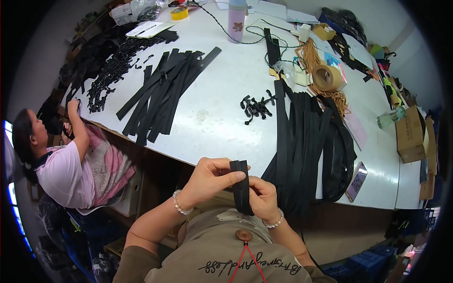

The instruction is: Manually assembling zipper sliders onto black fabric straps at a manufacturing workbench.

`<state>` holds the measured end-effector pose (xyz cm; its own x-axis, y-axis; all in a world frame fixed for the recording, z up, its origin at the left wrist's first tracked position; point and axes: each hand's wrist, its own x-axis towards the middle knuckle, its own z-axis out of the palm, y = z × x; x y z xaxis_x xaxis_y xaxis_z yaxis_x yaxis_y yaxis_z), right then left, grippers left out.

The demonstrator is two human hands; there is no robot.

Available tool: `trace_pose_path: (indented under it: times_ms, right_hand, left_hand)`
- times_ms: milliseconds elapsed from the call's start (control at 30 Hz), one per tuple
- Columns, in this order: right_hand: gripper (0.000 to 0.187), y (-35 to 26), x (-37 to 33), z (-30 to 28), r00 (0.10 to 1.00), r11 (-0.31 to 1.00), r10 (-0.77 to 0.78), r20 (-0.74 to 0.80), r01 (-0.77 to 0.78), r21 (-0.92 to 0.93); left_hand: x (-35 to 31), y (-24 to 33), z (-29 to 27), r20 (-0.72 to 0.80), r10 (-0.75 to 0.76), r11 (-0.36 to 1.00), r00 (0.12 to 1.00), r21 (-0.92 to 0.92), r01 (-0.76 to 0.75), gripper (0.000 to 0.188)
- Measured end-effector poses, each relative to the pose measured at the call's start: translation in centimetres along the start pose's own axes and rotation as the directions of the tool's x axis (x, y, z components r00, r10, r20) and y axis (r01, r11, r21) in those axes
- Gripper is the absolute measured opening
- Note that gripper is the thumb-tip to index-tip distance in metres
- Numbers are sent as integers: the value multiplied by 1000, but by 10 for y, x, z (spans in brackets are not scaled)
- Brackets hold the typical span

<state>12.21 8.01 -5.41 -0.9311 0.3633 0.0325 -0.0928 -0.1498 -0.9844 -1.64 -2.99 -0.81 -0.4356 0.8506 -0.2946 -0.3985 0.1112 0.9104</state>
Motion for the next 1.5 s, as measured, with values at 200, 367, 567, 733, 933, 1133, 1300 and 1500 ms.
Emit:
trace_pose_path:
  times_ms: [200, 367, 567, 733, 933, 1133, 1300, 1500]
  right_hand:
    - [11, 10, -6, -1, 999, 999, 32, -24, -33, -13]
    - [12, 7, -6, -3, 999, 999, 34, -42, -34, 20]
    - [13, 3, -4, -4, 972, 997, -82, -221, 82, -13]
    - [10, 6, 2, -11, 955, 960, -213, -208, 164, -227]
    - [8, 11, 6, -7, 902, 938, -293, -316, 207, -277]
    - [8, 13, 7, -9, 859, 905, -342, -382, 191, -380]
    - [8, 10, 17, -9, 804, 936, -330, -495, 213, -280]
    - [7, 4, 18, -10, 845, 906, -401, -354, 308, -291]
  left_hand:
    - [1, -8, 0, 2, 32, 997, 999, 64, -32, 17]
    - [3, -10, 4, 0, 2, 1000, 1000, 20, -3, 19]
    - [-1, -22, 14, 26, 14, 1000, 1000, 12, -14, 34]
    - [-7, -24, 20, 19, 6, 997, 1000, 75, -7, 42]
    - [-6, -27, 26, -11, 17, 993, 1000, 116, -16, 41]
    - [-7, -27, 27, 21, -69, 997, 997, 26, 68, 44]
    - [-16, -39, 33, 37, -53, 999, 998, -8, 54, 54]
    - [-9, -17, 42, -111, 113, 984, 987, -129, -127, 57]
